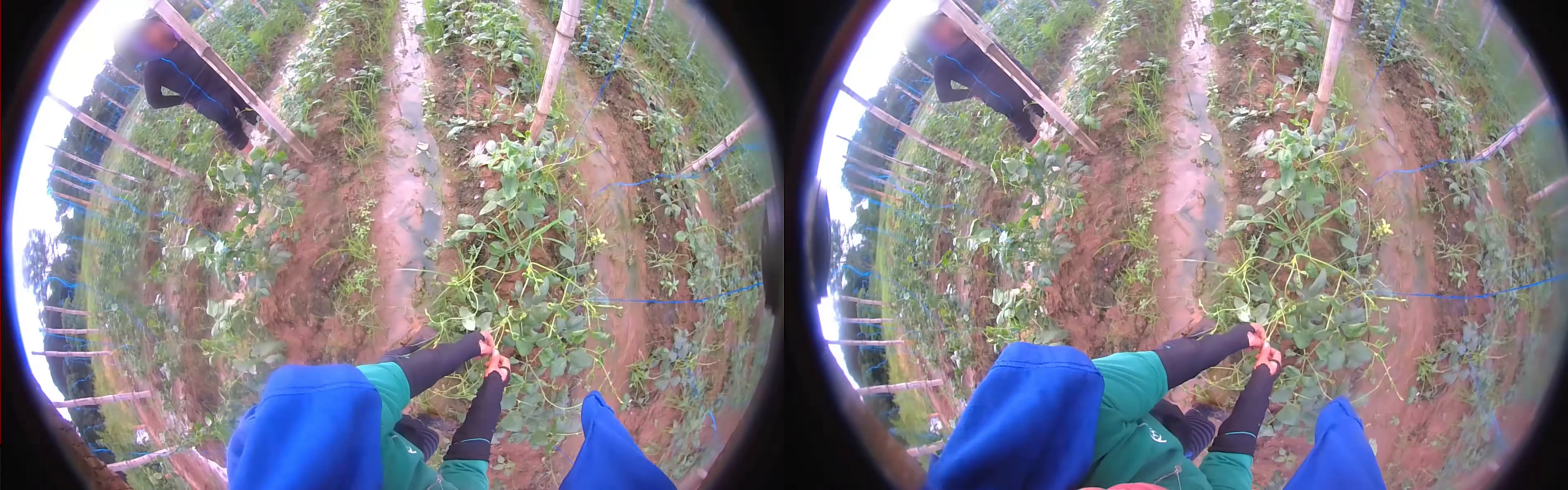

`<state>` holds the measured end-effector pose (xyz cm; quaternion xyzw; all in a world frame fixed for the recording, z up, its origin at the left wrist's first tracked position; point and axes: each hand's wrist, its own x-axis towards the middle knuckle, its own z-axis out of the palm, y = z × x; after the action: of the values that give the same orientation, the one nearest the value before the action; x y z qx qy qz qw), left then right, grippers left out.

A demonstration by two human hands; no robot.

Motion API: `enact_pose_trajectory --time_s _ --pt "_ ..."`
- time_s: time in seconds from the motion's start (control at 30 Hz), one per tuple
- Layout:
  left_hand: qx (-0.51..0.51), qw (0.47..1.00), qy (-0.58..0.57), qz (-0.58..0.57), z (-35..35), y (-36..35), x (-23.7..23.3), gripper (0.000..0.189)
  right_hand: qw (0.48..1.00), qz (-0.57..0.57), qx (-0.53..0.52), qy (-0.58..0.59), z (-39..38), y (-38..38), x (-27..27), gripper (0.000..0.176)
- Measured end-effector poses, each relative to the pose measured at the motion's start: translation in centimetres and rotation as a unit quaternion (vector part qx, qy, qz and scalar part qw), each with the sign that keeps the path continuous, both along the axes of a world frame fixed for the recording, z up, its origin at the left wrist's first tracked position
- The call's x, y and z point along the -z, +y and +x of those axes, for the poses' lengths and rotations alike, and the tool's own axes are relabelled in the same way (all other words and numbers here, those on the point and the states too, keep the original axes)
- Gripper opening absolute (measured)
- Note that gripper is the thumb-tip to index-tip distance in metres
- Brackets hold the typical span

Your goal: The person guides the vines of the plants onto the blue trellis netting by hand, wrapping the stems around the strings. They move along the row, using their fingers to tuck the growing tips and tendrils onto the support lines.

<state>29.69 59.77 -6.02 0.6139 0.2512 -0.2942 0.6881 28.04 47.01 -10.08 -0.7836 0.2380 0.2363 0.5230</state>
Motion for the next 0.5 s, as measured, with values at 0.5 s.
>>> enact_pose_trajectory --time_s 0.5 --pt "-0.061 0.997 -0.026 -0.045 -2.7 1.2 2.0 0.009 0.984 0.117 0.014 0.132 1.0 -1.7 -3.9 0.022"
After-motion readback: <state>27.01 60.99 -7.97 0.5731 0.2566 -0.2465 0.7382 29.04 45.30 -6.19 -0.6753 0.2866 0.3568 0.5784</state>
